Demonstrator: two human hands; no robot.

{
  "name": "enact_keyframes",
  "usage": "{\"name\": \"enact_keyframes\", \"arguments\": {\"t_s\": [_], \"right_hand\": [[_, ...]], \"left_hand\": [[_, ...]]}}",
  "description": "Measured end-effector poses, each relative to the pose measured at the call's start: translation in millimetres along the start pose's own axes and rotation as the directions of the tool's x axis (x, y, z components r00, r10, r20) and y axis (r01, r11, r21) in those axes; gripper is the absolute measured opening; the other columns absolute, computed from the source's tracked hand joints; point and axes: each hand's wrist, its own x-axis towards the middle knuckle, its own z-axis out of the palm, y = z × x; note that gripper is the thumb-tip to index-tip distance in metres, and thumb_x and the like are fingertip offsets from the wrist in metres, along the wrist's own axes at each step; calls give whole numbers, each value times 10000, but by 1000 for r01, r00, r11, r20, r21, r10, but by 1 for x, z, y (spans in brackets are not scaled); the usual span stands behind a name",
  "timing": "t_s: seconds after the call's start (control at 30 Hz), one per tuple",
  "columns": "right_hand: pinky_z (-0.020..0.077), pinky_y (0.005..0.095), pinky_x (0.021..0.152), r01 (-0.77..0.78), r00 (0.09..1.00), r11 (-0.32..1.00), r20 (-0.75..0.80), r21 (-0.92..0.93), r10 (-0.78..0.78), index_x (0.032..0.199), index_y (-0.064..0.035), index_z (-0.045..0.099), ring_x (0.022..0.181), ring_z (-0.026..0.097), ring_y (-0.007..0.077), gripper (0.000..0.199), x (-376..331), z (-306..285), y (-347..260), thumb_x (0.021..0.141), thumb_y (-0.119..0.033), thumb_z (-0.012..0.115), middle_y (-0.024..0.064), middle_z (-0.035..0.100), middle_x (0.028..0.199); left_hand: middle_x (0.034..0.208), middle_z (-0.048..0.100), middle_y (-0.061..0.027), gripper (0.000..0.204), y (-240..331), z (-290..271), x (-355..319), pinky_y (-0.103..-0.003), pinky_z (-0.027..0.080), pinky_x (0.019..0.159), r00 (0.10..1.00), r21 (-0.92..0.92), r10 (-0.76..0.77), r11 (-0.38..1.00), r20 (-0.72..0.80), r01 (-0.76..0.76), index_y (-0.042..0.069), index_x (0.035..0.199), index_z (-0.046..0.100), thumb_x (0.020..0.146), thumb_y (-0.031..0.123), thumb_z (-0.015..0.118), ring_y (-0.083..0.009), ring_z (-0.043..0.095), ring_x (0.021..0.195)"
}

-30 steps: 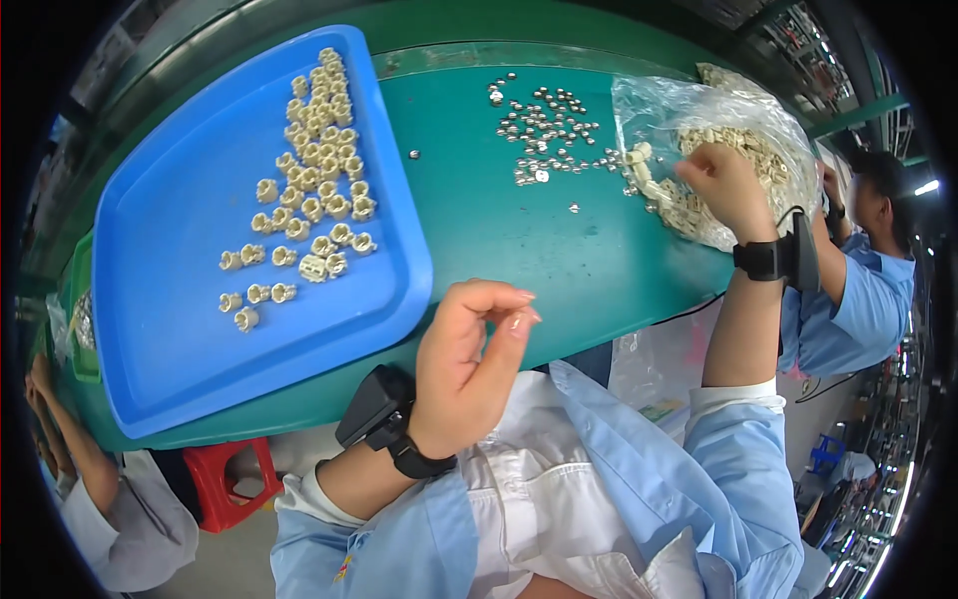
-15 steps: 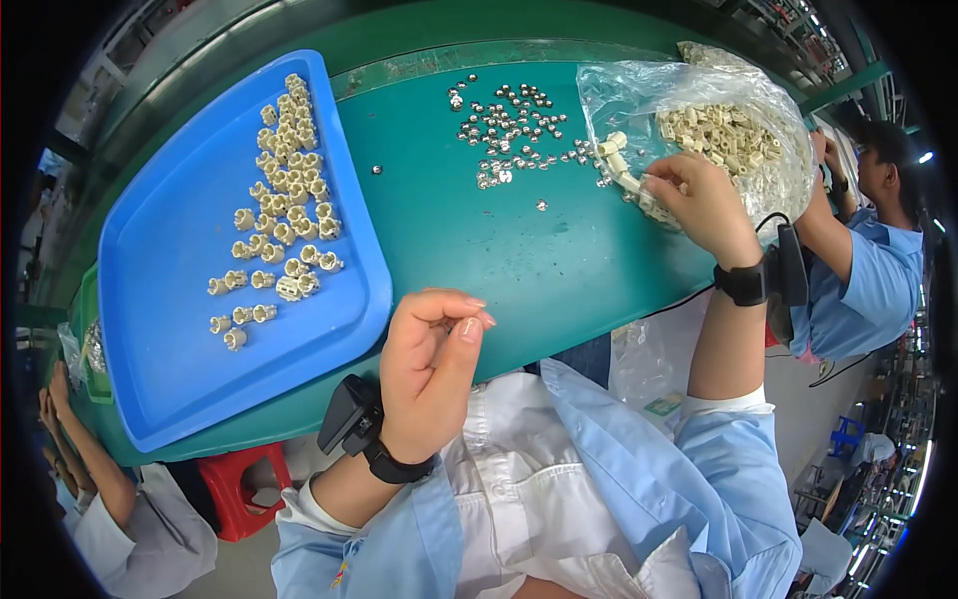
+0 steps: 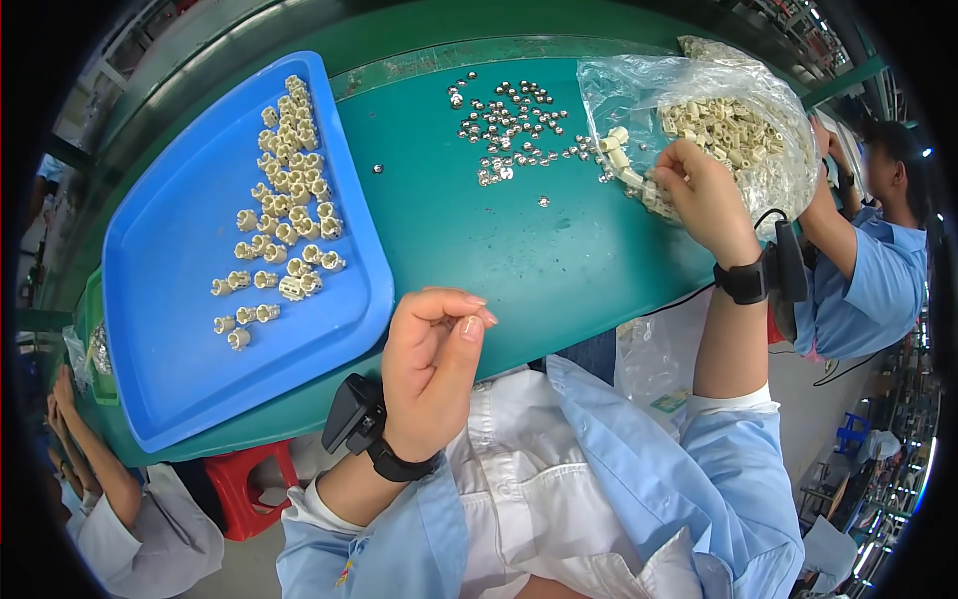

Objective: Assemble small gold-colored metal components by manually inserting a pin into a circular base.

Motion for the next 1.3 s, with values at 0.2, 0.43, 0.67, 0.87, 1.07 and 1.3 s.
{"name": "enact_keyframes", "arguments": {"t_s": [0.2,0.43,0.67,0.87,1.07,1.3], "right_hand": [[415,229,635,178,957,936,-274,302,-94,847,-6,501,685,509,110,74,2,1,-3,831,-75,524,39,550,761],[413,222,700,103,981,557,8,824,-193,872,-18,482,750,509,99,89,-15,11,-60,858,-100,513,46,541,868],[412,229,720,-60,919,335,183,940,-350,871,-21,482,793,509,106,89,-41,45,-106,851,-95,526,64,534,901],[407,226,728,20,911,317,113,948,-396,876,-10,505,810,515,116,81,-55,70,-121,844,-81,529,73,539,900],[412,233,689,460,861,674,-104,578,-498,840,-6,558,779,527,122,64,-24,47,-106,807,-61,561,63,556,833],[424,266,623,344,939,939,-21,19,-344,844,-13,586,721,540,186,103,2,41,-75,760,-73,593,78,555,774]], "left_hand": [[937,491,-68,136,0,1,2,-240,387,767,1000,14,5,1000,19,-5,-2,990,436,857,1,463,-107,483,855],[949,499,-66,179,-2,0,1,-243,381,774,1000,28,-8,1000,0,8,4,1013,443,842,-1,494,-110,482,865],[961,503,-62,260,0,4,5,-242,381,777,999,-29,-38,999,-32,37,13,1033,447,803,6,568,-110,479,872],[980,509,-71,301,-5,-1,5,-241,383,785,993,-44,39,998,-111,-44,14,1037,447,782,19,607,-113,480,883],[996,518,-83,279,-2,3,4,-241,388,784,993,-112,13,993,-120,-27,10,1018,459,777,-11,598,-113,485,881],[986,533,-79,268,-1,0,1,-236,384,785,996,-109,-68,992,-55,62,8,1013,478,773,-32,592,-103,487,867]]}}
